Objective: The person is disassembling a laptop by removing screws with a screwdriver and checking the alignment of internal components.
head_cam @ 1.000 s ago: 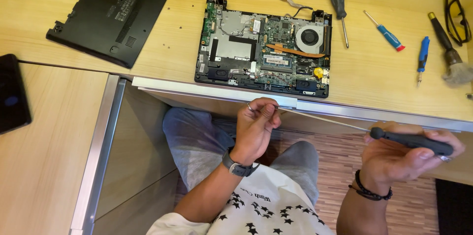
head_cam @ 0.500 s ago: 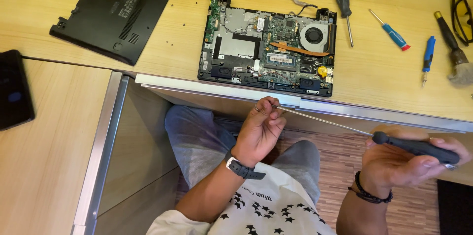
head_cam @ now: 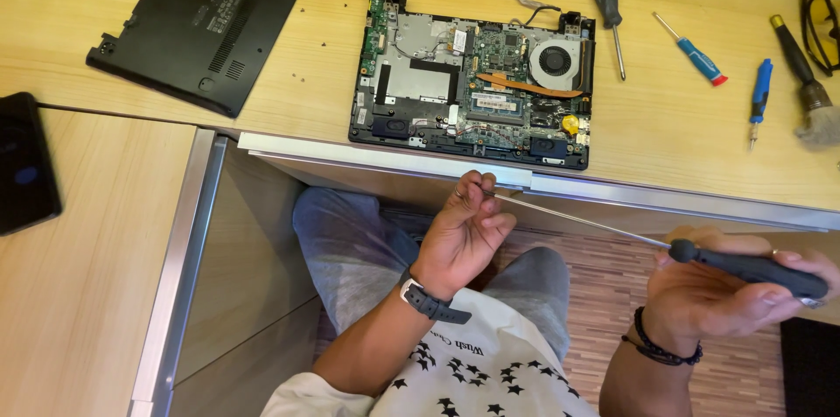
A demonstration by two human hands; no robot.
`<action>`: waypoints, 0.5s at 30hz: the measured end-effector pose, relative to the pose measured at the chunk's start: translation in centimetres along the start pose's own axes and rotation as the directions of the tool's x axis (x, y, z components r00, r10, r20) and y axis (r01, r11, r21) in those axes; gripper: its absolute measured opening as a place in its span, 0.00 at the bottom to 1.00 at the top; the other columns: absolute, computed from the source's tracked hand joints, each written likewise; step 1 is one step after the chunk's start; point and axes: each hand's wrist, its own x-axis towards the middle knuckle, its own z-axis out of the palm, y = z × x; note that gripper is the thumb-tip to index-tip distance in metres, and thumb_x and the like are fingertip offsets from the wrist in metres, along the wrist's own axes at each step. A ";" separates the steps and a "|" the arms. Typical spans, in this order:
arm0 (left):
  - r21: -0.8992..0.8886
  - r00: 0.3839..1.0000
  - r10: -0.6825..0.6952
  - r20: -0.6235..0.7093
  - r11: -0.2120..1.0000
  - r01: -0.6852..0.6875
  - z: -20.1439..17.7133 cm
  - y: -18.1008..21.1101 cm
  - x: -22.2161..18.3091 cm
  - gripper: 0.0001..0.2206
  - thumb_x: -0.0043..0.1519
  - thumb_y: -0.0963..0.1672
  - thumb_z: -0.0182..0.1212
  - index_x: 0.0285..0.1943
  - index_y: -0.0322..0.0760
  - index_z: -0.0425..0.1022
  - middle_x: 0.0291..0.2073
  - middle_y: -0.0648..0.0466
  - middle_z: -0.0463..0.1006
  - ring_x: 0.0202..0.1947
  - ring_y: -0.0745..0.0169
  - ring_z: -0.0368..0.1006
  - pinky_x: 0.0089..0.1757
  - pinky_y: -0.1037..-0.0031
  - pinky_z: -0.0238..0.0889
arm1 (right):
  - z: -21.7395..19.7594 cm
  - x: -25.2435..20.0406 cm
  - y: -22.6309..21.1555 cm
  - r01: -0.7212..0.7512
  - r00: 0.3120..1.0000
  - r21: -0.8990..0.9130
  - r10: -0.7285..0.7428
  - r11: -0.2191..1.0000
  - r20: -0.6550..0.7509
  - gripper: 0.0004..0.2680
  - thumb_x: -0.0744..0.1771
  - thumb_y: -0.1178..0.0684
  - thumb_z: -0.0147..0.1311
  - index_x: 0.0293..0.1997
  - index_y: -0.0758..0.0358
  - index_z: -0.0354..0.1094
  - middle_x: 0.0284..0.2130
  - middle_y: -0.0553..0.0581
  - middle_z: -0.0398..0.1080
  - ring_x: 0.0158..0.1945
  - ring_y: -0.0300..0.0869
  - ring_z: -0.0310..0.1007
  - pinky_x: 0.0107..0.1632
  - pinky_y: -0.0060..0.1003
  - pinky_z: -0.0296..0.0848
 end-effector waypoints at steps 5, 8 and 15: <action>-0.129 0.989 -0.119 0.093 0.983 0.131 1.3 -0.7 -0.9 0.04 0.64 0.42 0.66 0.45 0.46 0.81 0.43 0.61 0.70 0.34 0.70 0.68 0.40 0.79 0.59 | -0.8 0.2 0.5 0.253 0.967 -0.139 -0.252 0.957 0.025 0.18 0.69 0.65 0.48 0.65 0.64 0.45 0.51 0.70 0.52 0.40 0.56 0.53 0.44 0.48 0.53; -0.217 0.980 -0.174 0.100 0.957 0.192 1.9 -1.0 -1.0 0.04 0.63 0.42 0.67 0.43 0.48 0.82 0.40 0.63 0.70 0.34 0.70 0.65 0.40 0.80 0.57 | -1.5 1.0 0.4 0.587 0.809 -0.325 -0.533 0.741 0.248 0.42 0.64 0.92 0.55 0.78 0.53 0.41 0.55 0.81 0.52 0.48 0.70 0.58 0.43 0.56 0.59; -0.270 0.971 -0.205 0.127 0.934 0.233 2.7 -1.5 -1.2 0.04 0.63 0.41 0.67 0.43 0.47 0.81 0.38 0.63 0.71 0.34 0.70 0.64 0.39 0.80 0.58 | -1.5 1.0 -0.2 0.579 0.813 -0.294 -0.511 0.760 0.279 0.37 0.67 0.87 0.54 0.79 0.54 0.40 0.56 0.83 0.51 0.49 0.68 0.59 0.35 0.53 0.58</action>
